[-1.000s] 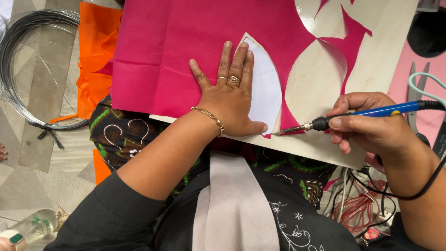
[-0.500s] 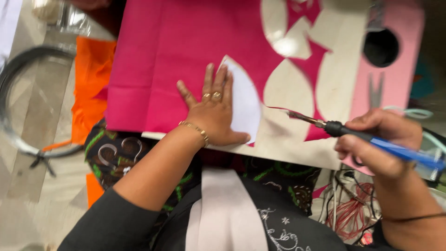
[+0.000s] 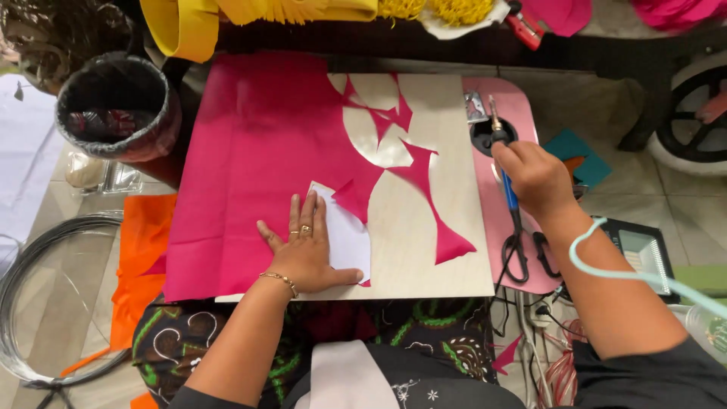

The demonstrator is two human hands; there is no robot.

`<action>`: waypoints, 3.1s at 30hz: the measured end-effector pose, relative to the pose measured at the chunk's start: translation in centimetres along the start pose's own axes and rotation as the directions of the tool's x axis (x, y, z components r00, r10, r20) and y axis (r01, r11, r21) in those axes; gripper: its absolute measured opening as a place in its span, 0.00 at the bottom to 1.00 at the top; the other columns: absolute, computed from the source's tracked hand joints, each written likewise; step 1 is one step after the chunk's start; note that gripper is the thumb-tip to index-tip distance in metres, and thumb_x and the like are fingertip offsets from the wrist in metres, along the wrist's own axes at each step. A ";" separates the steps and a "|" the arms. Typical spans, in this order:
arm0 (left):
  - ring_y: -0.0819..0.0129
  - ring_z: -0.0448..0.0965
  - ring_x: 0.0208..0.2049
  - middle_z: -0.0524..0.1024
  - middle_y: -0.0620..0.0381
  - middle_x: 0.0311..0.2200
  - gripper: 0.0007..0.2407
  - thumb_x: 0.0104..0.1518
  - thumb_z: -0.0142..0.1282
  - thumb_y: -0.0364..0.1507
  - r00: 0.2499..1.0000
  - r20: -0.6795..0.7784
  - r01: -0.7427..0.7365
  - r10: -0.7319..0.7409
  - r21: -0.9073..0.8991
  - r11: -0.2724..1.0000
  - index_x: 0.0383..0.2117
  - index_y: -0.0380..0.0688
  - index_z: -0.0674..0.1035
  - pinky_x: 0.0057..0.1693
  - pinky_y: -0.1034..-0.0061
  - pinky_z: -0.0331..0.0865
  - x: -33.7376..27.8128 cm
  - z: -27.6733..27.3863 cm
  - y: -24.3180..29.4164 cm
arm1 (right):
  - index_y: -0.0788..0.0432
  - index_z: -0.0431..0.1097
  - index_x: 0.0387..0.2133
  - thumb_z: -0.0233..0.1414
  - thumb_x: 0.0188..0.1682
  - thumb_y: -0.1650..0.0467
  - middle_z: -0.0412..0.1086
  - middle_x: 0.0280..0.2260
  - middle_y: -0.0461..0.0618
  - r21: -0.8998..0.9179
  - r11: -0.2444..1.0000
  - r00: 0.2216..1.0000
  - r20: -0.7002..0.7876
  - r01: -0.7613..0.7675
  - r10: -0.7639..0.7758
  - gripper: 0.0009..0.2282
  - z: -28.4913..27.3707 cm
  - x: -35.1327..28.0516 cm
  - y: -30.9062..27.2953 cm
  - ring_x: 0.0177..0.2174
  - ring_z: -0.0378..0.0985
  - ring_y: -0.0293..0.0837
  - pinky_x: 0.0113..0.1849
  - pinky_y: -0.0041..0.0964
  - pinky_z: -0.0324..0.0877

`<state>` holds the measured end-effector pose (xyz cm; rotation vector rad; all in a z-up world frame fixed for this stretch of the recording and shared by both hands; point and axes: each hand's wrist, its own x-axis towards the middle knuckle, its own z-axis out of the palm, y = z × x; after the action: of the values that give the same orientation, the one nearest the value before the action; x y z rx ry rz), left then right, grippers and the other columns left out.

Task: Using a heat tool to cut leaf-shaped patterns out of pink fabric using a template.

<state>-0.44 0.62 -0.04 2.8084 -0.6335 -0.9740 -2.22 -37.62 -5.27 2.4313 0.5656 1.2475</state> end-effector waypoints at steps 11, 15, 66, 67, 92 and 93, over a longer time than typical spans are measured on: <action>0.55 0.14 0.65 0.21 0.52 0.66 0.55 0.39 0.54 0.60 0.999 -0.029 0.025 -0.024 0.032 0.999 0.63 0.40 0.32 0.55 0.24 0.25 0.6 0.9 -0.2 | 0.53 0.67 0.31 0.49 0.49 0.75 0.61 0.21 0.43 -0.031 0.994 0.995 -0.007 0.102 -0.103 0.03 7.4 1.0 3.7 0.23 0.69 0.39 0.28 0.26 0.68; 0.56 0.14 0.65 0.21 0.54 0.66 0.54 0.38 0.54 0.60 0.999 -0.033 0.021 -0.021 0.003 1.000 0.63 0.44 0.32 0.55 0.24 0.27 0.5 0.8 -0.1 | 0.48 0.65 0.34 0.44 0.50 0.76 0.62 0.24 0.42 -0.044 0.991 0.992 0.023 0.123 -0.122 0.07 8.8 0.3 4.0 0.24 0.68 0.37 0.29 0.25 0.67; 0.58 0.20 0.66 0.27 0.55 0.67 0.55 0.35 0.58 0.60 0.983 -0.183 -0.032 0.026 -0.029 0.999 0.64 0.46 0.36 0.57 0.26 0.30 -0.7 1.2 -0.3 | 0.52 0.71 0.30 0.55 0.46 0.66 0.68 0.37 0.44 0.769 0.594 0.968 0.239 -0.236 0.075 0.04 -11.0 3.9 -17.1 0.40 0.70 0.47 0.43 0.40 0.61; 0.58 0.21 0.66 0.27 0.56 0.67 0.55 0.35 0.59 0.60 0.980 -0.196 -0.033 0.025 -0.038 0.999 0.64 0.46 0.36 0.58 0.27 0.32 -0.8 1.3 -0.3 | 0.55 0.72 0.37 0.53 0.48 0.70 0.68 0.40 0.48 0.768 0.574 0.959 0.242 -0.283 0.148 0.06 -10.1 4.1 -16.8 0.41 0.70 0.50 0.44 0.41 0.63; 0.56 0.72 0.49 0.77 0.59 0.42 0.18 0.49 0.37 0.36 0.905 0.081 0.386 -0.418 0.258 0.886 0.42 0.53 0.78 0.54 0.52 0.49 -5.3 10.8 -1.2 | 0.55 0.64 0.49 0.41 0.53 0.58 0.62 0.52 0.54 0.637 0.699 0.878 0.479 -0.324 -0.029 0.18 -5.3 5.1 -19.6 0.55 0.60 0.52 0.55 0.49 0.52; 0.54 0.68 0.53 0.74 0.58 0.46 0.19 0.49 0.40 0.38 0.889 0.106 0.397 -0.445 0.307 0.865 0.46 0.52 0.75 0.55 0.45 0.47 -4.4 11.6 -2.2 | 0.55 0.64 0.49 0.40 0.53 0.58 0.61 0.53 0.54 0.629 0.705 0.869 0.494 -0.328 -0.037 0.18 -5.3 5.2 -19.5 0.55 0.59 0.52 0.55 0.49 0.52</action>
<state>-9.88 4.91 -7.17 3.2206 -0.1673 -1.3063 -7.50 -17.62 -8.12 3.3285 0.8047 0.4299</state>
